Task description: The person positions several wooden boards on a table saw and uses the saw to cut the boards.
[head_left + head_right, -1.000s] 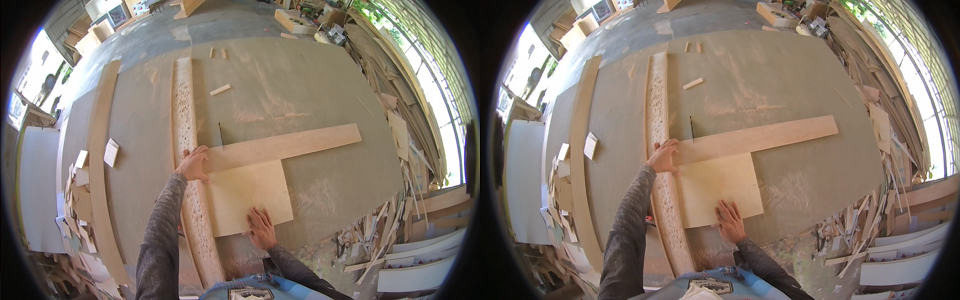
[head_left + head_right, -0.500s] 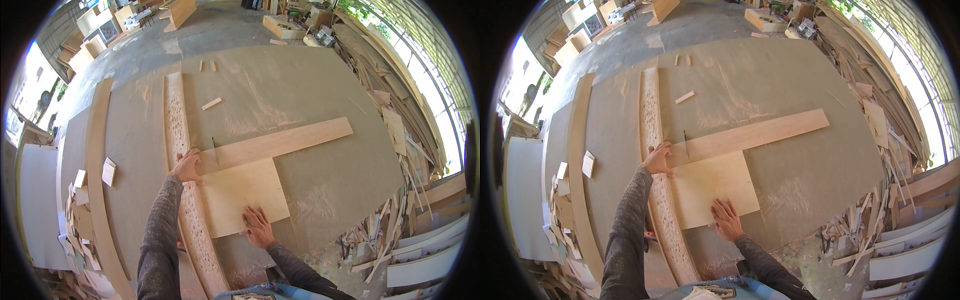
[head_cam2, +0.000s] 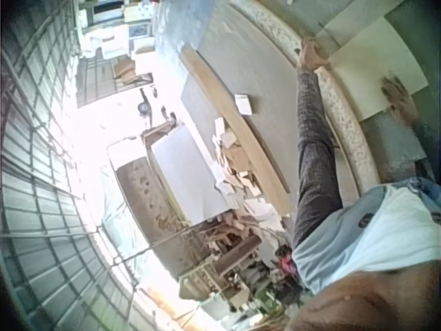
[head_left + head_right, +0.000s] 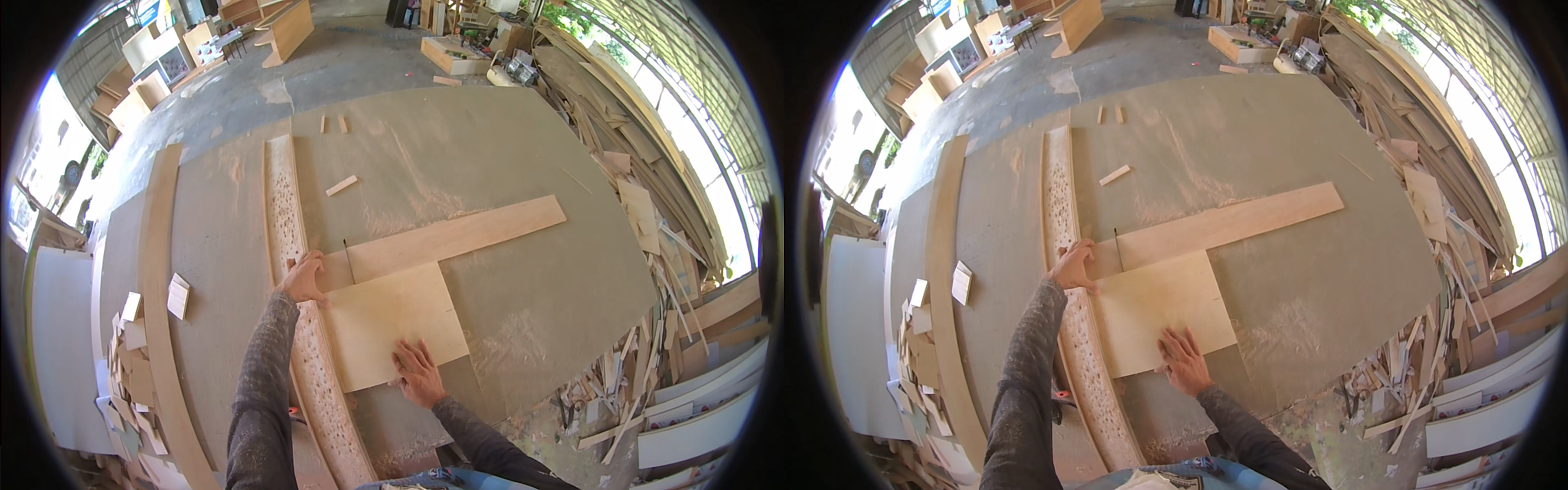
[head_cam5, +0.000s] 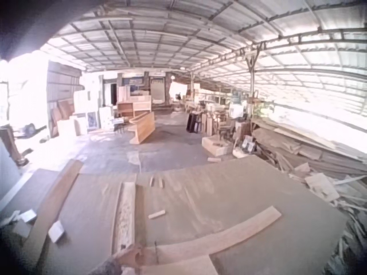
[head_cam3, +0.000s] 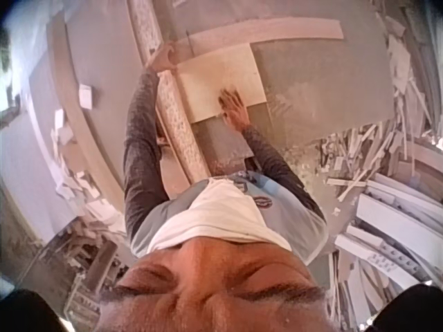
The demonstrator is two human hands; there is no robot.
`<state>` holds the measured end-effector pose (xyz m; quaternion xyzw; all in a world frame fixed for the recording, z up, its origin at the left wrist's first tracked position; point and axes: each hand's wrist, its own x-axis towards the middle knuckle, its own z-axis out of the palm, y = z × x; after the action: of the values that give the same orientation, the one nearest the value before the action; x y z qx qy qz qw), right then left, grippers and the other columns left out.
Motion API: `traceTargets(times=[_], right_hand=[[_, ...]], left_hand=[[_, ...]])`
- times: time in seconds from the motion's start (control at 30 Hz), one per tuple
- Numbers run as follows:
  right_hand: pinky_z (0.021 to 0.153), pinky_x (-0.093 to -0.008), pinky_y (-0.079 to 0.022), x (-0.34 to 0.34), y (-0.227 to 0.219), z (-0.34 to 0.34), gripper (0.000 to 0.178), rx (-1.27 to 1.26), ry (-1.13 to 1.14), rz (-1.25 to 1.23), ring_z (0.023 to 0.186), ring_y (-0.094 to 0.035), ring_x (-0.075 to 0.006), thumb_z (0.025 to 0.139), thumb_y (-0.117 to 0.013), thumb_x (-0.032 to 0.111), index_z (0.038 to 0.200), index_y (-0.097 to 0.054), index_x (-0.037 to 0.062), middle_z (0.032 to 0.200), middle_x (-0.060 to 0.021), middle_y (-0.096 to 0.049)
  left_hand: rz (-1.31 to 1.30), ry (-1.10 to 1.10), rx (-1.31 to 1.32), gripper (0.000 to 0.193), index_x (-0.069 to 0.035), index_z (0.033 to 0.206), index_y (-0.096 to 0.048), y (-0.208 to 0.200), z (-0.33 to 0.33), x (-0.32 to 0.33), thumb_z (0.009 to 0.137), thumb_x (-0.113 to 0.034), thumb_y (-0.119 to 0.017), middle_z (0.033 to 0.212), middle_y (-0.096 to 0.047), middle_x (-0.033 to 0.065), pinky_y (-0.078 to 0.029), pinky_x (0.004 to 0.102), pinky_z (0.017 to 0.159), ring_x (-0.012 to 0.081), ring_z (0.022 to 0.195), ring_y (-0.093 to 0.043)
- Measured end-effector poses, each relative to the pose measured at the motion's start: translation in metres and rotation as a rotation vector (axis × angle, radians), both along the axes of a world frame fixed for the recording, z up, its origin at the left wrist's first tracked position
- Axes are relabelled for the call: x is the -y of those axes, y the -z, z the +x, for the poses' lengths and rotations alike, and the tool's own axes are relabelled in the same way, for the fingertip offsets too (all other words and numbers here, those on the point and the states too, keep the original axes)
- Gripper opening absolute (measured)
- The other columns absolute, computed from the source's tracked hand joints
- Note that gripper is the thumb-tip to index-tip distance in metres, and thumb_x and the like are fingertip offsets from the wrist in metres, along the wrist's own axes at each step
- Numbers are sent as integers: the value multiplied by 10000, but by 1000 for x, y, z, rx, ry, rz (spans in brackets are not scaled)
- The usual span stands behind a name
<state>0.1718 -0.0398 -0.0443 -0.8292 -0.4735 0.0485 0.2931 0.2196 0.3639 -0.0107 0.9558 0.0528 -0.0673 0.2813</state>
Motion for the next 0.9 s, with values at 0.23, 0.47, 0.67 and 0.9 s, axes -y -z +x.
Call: traceTargets(times=[0.23,0.47,0.67,0.9], right_hand=[[1245,-513,-223,32,2,-32,614,14,0,-58,1471,-368,-263,811,-774,208,1373,-597,34,1527,-118,-462],[1213,-547,-266,88,-1,-99,534,-49,41,-70,1435,-425,-282,803,-731,96,1326,-640,36,1504,-122,-495],[1228,-524,-246,110,2,-127,544,6,4,-112,1450,-407,-268,805,-734,160,1321,-633,20,1522,-120,-473],[1184,-520,-296,108,-19,-113,484,-66,-80,-125,1380,-465,-275,840,-735,225,1269,-649,17,1441,-126,-524]], left_hand=[[-30,34,18,769,-11,987,-579,-3,-30,30,413,-360,-954,1404,-492,160,-313,469,1070,344,1346,-431],[-35,53,47,690,-24,950,-613,-4,-88,86,422,-333,-932,1363,-512,132,-311,489,1019,319,1304,-447],[-103,44,78,592,-42,972,-644,15,-114,93,498,-292,-894,1314,-536,130,-321,465,1011,321,1268,-477],[21,-110,42,349,-22,973,-702,-11,-84,107,669,-169,-787,1069,-635,144,-409,431,944,314,1084,-602]])
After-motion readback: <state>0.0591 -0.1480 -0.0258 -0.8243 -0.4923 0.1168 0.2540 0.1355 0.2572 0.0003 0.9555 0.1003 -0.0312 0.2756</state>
